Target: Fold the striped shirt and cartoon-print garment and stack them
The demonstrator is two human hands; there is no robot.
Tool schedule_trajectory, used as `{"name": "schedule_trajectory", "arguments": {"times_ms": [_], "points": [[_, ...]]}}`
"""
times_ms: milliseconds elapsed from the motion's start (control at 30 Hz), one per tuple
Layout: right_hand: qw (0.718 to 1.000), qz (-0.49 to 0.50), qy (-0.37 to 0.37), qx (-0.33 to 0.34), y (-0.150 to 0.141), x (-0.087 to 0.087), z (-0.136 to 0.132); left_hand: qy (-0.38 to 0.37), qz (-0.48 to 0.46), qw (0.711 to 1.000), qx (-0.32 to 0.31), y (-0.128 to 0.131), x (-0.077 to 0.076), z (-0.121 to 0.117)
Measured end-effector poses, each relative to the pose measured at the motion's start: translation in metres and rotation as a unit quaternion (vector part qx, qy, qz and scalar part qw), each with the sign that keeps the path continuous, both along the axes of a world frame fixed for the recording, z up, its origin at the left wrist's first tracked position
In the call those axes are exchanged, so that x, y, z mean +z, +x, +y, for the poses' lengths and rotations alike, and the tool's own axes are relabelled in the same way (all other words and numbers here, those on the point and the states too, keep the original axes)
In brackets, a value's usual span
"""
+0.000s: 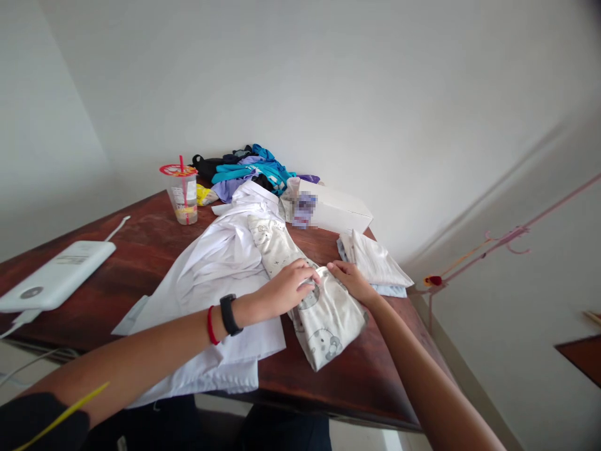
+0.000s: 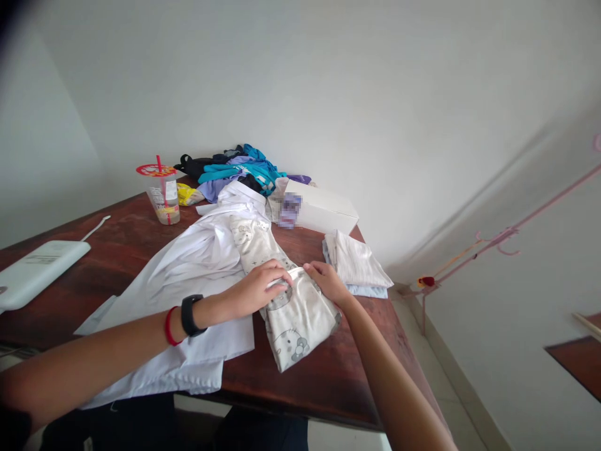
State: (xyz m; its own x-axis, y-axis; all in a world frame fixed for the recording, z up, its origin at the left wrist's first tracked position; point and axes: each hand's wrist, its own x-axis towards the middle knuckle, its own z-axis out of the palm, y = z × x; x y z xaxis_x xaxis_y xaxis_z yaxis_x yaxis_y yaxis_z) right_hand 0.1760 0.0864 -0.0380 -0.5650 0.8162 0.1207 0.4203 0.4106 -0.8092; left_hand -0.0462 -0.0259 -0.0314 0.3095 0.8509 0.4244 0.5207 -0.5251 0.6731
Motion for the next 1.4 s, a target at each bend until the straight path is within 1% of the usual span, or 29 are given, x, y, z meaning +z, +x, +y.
{"name": "schedule_trajectory", "arguments": {"times_ms": [67, 133, 200, 233, 267, 333, 400, 433, 467, 533, 667, 733, 800, 833, 933, 967, 1067, 1100, 1167, 1267, 1333, 1400], "points": [[1.0, 0.001, 0.01, -0.002, -0.007, -0.004, 0.006, 0.017, 0.048, 0.999, 0.02, -0.006, -0.002, 0.004], [0.999, -0.002, 0.033, -0.004, -0.014, -0.013, 0.011, 0.048, 0.114, 0.992, 0.034, -0.01, -0.007, 0.006], [0.998, -0.007, 0.062, -0.015, -0.018, -0.024, 0.015, 0.092, 0.162, 0.982, 0.032, -0.012, -0.012, 0.003], [0.997, -0.009, 0.072, -0.023, -0.018, -0.03, 0.016, 0.113, 0.174, 0.978, 0.018, -0.013, -0.012, 0.0], [0.997, -0.01, 0.077, -0.029, -0.018, -0.034, 0.017, 0.128, 0.181, 0.975, -0.006, -0.013, -0.011, -0.003], [0.996, -0.011, 0.078, -0.037, -0.015, -0.04, 0.018, 0.134, 0.195, 0.968, -0.083, -0.014, -0.008, -0.009], [0.997, -0.009, 0.071, -0.042, -0.012, -0.042, 0.019, 0.105, 0.213, 0.957, -0.168, -0.015, -0.005, -0.015], [0.997, -0.007, 0.066, -0.045, -0.012, -0.042, 0.019, 0.086, 0.223, 0.95, -0.2, -0.015, -0.005, -0.018], [0.997, -0.004, 0.062, -0.049, -0.011, -0.042, 0.019, 0.068, 0.232, 0.945, -0.222, -0.016, -0.006, -0.019], [0.997, 0.008, 0.052, -0.06, -0.011, -0.042, 0.017, 0.044, 0.243, 0.94, -0.235, -0.018, -0.01, -0.02], [0.995, 0.038, 0.035, -0.089, -0.004, -0.04, 0.012, 0.047, 0.239, 0.948, -0.204, -0.018, -0.02, -0.018], [0.991, 0.013, 0.053, -0.119, 0.005, -0.038, 0.007, 0.052, 0.239, 0.952, -0.181, -0.017, -0.022, -0.018], [0.986, -0.038, 0.089, -0.137, 0.019, -0.035, -0.001, 0.055, 0.248, 0.954, -0.158, -0.015, -0.022, -0.018], [0.983, -0.063, 0.108, -0.131, 0.026, -0.033, -0.007, 0.055, 0.255, 0.954, -0.147, -0.014, -0.022, -0.017], [0.971, -0.139, 0.18, -0.079, 0.052, -0.03, -0.029, 0.055, 0.275, 0.951, -0.132, -0.015, -0.024, -0.015], [0.96, -0.174, 0.21, -0.067, 0.061, -0.029, -0.038, 0.056, 0.28, 0.949, -0.132, -0.015, -0.024, -0.014], [0.915, -0.272, 0.293, -0.054, 0.08, -0.029, -0.067, 0.071, 0.291, 0.944, -0.138, -0.018, -0.025, -0.011], [0.903, -0.292, 0.314, -0.041, 0.083, -0.029, -0.075, 0.078, 0.294, 0.942, -0.139, -0.018, -0.025, -0.01], [0.888, -0.308, 0.34, -0.007, 0.084, -0.028, -0.087, 0.089, 0.3, 0.941, -0.131, -0.018, -0.026, -0.008], [0.888, -0.283, 0.361, 0.029, 0.075, -0.027, -0.092, 0.096, 0.298, 0.946, -0.088, -0.017, -0.031, -0.007], [0.895, -0.253, 0.364, 0.047, 0.067, -0.027, -0.087, 0.102, 0.287, 0.951, -0.045, -0.017, -0.034, -0.005], [0.907, -0.222, 0.351, 0.067, 0.062, -0.028, -0.08, 0.11, 0.276, 0.955, -0.015, -0.018, -0.037, -0.002]]}}
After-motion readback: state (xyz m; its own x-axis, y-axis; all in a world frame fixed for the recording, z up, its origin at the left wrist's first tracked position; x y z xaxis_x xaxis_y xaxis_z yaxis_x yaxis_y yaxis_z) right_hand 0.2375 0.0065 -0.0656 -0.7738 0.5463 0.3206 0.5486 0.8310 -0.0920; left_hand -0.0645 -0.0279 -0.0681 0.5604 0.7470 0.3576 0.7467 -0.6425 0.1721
